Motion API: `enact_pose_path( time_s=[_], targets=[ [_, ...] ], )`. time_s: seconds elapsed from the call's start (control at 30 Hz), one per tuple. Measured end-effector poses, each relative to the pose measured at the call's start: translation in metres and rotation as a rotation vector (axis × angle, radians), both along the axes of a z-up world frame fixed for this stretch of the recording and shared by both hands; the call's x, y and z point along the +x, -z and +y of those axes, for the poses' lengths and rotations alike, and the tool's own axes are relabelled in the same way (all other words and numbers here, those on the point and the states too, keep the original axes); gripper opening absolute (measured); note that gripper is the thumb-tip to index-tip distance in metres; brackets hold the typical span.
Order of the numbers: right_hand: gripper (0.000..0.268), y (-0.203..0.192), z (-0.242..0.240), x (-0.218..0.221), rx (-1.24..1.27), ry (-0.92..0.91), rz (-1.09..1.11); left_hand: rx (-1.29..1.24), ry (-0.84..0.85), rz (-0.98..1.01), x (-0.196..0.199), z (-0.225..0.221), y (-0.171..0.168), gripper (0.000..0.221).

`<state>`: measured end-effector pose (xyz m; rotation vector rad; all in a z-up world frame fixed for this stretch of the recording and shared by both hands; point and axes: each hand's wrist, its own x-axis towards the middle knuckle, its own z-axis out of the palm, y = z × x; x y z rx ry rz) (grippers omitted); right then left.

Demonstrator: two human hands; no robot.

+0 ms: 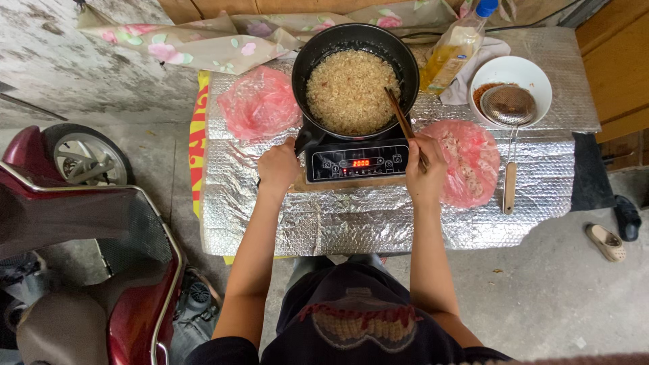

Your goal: The person stirs rice in a pan on an induction cooktop using chopsticks. The person holds the pan handle with the left hand and stirs with the right hand throughout the clip.

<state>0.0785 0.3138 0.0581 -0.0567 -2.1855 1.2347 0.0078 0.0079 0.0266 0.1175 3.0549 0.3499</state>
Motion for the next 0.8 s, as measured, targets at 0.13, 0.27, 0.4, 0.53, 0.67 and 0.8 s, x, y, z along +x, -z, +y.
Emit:
enact_pose_path(
  time_s=[0.13,0.27,0.4,0.53,0.67,0.8],
  targets=[
    [0.013,-0.001,-0.002,-0.004,-0.004,-0.017,0.013,-0.002,-0.009,0.013,0.0,0.001,-0.002,0.024],
    [0.014,-0.005,-0.004,-0.015,-0.19,-0.136,-0.047,-0.021,-0.002,0.035,0.002,0.001,0.0,0.022],
    [0.014,-0.008,-0.018,-0.026,-0.136,-0.291,-0.126,-0.019,0.005,0.042,0.001,0.0,0.005,0.021],
    [0.017,-0.005,-0.042,-0.036,-0.03,-0.516,-0.002,-0.032,0.019,0.045,-0.001,0.001,0.01,0.022],
    [0.016,-0.003,-0.043,-0.067,0.187,-0.411,-0.008,-0.025,0.028,0.044,-0.002,-0.001,0.012,0.018],
    [0.016,-0.009,-0.022,-0.085,0.066,-0.238,0.003,-0.051,0.032,0.057,-0.003,-0.002,0.011,0.019]
  ],
)
